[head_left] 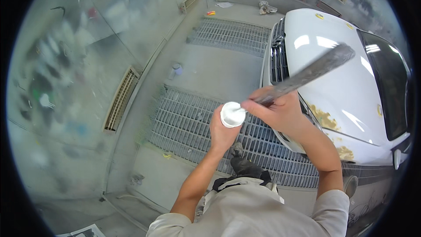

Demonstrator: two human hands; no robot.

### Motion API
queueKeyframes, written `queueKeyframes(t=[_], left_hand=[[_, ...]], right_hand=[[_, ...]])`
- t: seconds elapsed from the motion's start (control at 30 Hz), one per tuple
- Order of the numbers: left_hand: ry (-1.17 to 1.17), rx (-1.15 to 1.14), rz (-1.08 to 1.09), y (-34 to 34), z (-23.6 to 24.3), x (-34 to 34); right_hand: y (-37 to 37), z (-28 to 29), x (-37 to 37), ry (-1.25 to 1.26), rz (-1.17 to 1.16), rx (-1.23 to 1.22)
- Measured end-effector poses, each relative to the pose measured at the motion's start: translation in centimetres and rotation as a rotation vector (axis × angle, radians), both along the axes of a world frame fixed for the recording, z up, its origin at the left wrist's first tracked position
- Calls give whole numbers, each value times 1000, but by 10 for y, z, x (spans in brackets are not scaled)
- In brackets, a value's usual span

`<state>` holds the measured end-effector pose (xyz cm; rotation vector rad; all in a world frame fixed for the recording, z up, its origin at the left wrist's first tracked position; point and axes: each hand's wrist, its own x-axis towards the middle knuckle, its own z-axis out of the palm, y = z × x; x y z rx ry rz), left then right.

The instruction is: The person applies a white paste to the front and side panels of a white car using a metal spreader. The person moves around the vehicle, repeatedly dipping the spreader into a cup and smoothing the paste over sanded areas. The person then walks to a storage shelf and places the cup and spreader down.

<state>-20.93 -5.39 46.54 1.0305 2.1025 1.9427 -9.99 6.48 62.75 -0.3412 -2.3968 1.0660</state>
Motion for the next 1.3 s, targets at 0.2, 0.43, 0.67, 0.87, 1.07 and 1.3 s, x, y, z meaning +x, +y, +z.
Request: queueKeyframes(t=[0.2,0.43,0.67,0.87,1.07,1.3], left_hand=[[-22,-48,51,68,14,-65],[18,-77,81,127,23,-144],[58,35,88,220,-15,-256],[25,81,98,289,-24,-371],[-160,108,-81,347,-12,-445],[-67,6,-176,413,-8,-519]], right_hand=[[70,7,-82,-10,135,-450],[147,15,-166,-124,14,-405],[209,-4,-271,-3,10,-407],[262,-3,-365,151,-282,-525],[301,-5,-447,38,-196,-458],[379,9,-513,-111,-97,-300]])
